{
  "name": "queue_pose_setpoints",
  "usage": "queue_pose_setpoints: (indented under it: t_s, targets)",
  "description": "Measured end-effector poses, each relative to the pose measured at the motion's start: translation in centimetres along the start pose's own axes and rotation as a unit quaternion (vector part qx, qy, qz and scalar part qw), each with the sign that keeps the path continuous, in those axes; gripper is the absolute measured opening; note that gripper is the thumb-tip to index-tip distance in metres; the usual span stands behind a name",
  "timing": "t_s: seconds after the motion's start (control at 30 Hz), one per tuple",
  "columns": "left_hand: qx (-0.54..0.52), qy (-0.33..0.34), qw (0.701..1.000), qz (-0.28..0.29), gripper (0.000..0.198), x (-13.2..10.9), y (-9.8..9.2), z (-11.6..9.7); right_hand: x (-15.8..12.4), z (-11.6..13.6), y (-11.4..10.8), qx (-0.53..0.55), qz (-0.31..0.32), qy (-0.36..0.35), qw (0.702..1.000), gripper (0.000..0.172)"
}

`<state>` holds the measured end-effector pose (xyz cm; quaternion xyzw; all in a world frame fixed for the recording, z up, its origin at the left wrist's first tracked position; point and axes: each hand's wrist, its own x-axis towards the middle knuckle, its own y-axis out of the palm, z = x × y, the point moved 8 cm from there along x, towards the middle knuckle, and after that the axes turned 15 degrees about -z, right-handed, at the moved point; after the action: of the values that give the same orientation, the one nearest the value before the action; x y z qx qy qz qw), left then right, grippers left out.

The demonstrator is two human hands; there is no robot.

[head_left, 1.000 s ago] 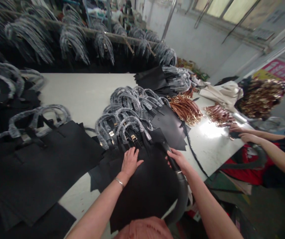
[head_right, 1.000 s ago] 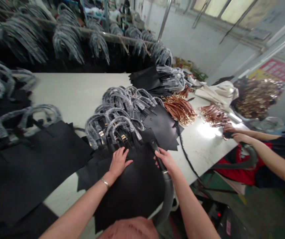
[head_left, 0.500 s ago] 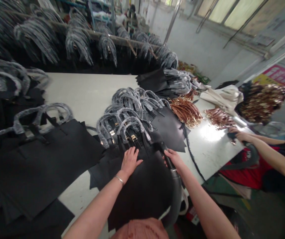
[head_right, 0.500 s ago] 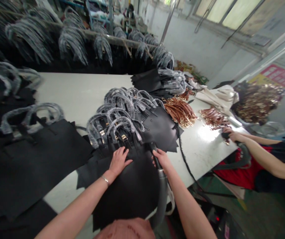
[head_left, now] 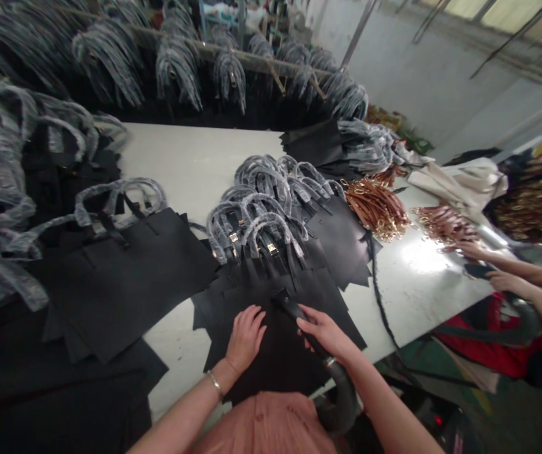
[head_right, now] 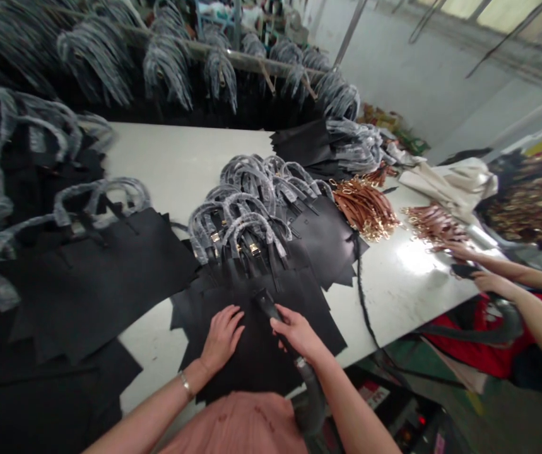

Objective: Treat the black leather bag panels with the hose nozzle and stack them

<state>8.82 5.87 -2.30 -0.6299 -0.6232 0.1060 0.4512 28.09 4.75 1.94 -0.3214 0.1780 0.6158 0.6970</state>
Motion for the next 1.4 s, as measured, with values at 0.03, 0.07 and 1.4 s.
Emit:
queue_pose_setpoints:
  t_s: [0.03,0.07,1.4]
  targets:
    - [0.002,0.004,1.000,0.005,0.031,-0.2,0.1,-0.2,0.4,0.1,0.6,0.003,0.004,0.003,1.000,0.053]
    - [0.005,0.008,1.000,0.009,0.031,-0.3,0.2,-0.3,0.8,0.4,1.0,0.009,0.003,0.005,1.000,0.053]
    - [-0.068,0.079,0.993,0.058,0.035,-1.7,1.8,-1.2,2.0,7.8,15.9,-0.337,0.072,-0.189,0.920,0.061]
